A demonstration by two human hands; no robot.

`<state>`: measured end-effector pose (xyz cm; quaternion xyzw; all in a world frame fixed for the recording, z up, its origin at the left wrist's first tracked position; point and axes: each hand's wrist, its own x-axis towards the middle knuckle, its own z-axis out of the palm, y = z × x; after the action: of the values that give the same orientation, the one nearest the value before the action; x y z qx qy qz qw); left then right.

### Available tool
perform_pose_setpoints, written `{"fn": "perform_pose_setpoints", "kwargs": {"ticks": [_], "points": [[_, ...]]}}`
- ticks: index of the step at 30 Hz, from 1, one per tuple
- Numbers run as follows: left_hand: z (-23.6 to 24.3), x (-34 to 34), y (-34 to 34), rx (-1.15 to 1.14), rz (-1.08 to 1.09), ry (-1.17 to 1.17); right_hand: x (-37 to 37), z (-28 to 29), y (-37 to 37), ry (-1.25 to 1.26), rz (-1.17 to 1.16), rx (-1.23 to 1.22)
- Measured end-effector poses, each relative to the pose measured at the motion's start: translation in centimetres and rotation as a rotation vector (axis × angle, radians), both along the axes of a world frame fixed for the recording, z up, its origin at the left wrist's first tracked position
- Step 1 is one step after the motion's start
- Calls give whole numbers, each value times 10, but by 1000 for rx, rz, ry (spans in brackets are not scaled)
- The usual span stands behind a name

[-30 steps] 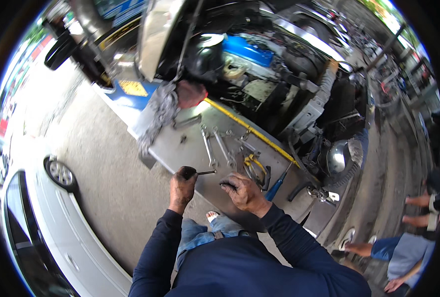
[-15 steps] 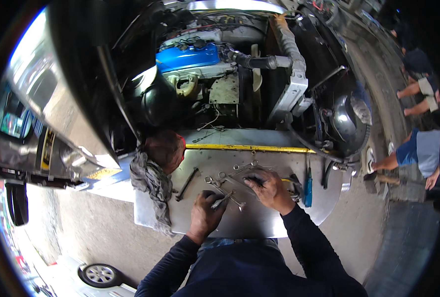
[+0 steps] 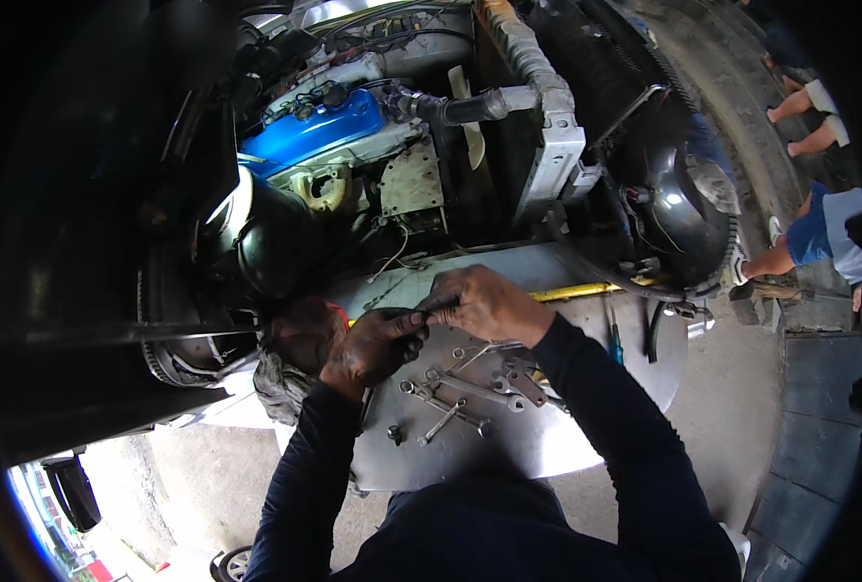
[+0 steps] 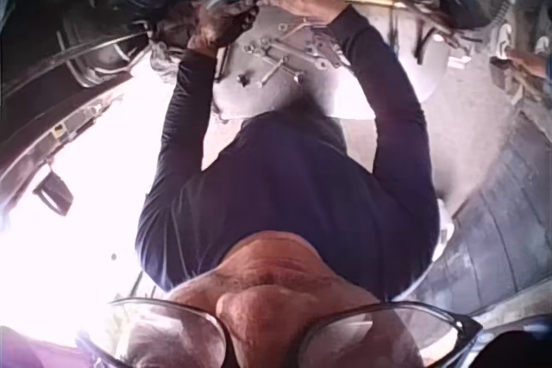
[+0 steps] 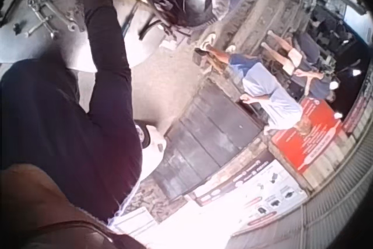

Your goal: The person uses a bench grinder to sharpen a small metal piece, then walks to a car with its hood open. They install the piece into the engine bay and use a wrench to tighten bolts on the alternator area.

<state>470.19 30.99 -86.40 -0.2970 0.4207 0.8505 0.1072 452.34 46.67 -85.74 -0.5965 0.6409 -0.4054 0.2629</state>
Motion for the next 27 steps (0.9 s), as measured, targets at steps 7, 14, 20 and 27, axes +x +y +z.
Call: {"fn": "perform_pose_setpoints", "kwargs": {"ticks": [7, 14, 20, 27], "points": [[-27, -67, -65, -122, -16, -54, -76, -32, -68, -161, 51, 40], [-81, -110, -119, 102, 189, -24, -123, -75, -142, -426, 19, 236], [-123, -124, -147, 160, 371, -58, -135, -117, -186, -426, -48, 275], [-132, -105, -152, 108, 190, -132, -133, -149, -193, -775, 151, 446]]}}
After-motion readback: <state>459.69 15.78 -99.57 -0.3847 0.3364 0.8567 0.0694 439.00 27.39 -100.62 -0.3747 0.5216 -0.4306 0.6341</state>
